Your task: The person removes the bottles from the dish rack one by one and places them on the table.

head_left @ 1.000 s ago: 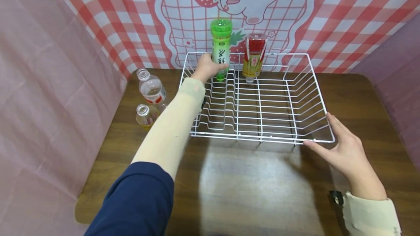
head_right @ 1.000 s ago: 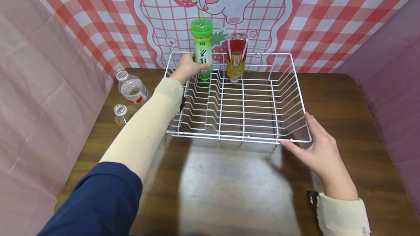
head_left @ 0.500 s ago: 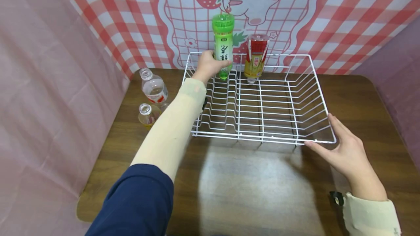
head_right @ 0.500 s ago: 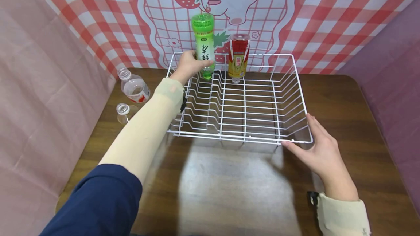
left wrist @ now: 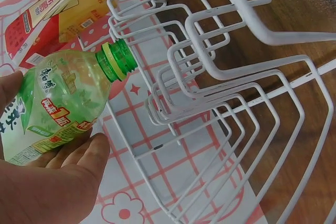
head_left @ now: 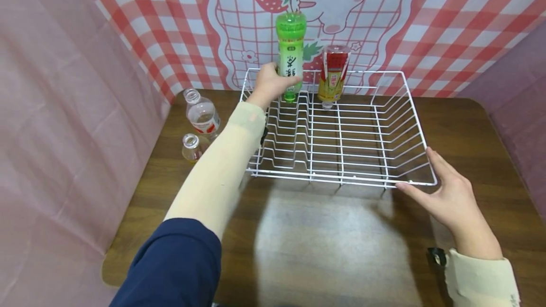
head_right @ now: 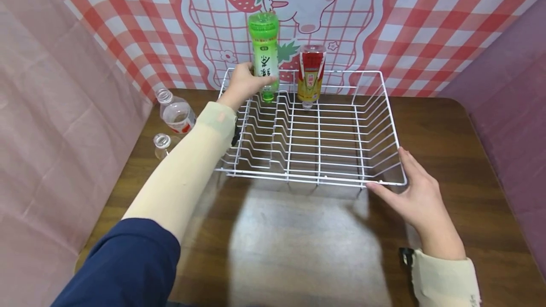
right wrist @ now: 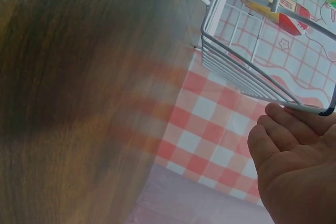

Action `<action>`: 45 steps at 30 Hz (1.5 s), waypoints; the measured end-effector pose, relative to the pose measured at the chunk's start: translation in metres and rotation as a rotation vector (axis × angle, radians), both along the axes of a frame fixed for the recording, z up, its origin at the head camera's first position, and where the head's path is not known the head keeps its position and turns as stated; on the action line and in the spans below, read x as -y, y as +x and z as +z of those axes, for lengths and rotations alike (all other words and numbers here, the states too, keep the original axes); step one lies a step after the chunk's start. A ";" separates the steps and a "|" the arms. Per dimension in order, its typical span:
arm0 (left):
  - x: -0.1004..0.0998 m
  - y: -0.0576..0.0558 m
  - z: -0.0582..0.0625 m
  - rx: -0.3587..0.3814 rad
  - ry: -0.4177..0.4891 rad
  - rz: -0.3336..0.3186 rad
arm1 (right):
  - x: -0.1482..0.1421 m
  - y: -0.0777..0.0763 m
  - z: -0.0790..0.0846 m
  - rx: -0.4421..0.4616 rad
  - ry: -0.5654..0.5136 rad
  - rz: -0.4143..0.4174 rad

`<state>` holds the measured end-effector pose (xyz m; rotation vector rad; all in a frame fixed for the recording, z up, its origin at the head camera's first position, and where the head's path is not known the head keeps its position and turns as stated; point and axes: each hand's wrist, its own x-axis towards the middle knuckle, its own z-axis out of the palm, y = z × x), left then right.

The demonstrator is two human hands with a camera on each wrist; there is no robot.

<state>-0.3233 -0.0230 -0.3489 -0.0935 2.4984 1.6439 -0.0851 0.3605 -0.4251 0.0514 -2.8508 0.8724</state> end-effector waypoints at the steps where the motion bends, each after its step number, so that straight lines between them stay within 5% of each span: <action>1: 0.000 0.001 0.000 -0.001 -0.002 -0.002 | 0.000 0.000 0.000 0.001 -0.001 0.001; 45: 0.005 0.034 0.021 -0.104 -0.128 -0.097 | -0.001 0.000 0.001 0.004 -0.009 0.004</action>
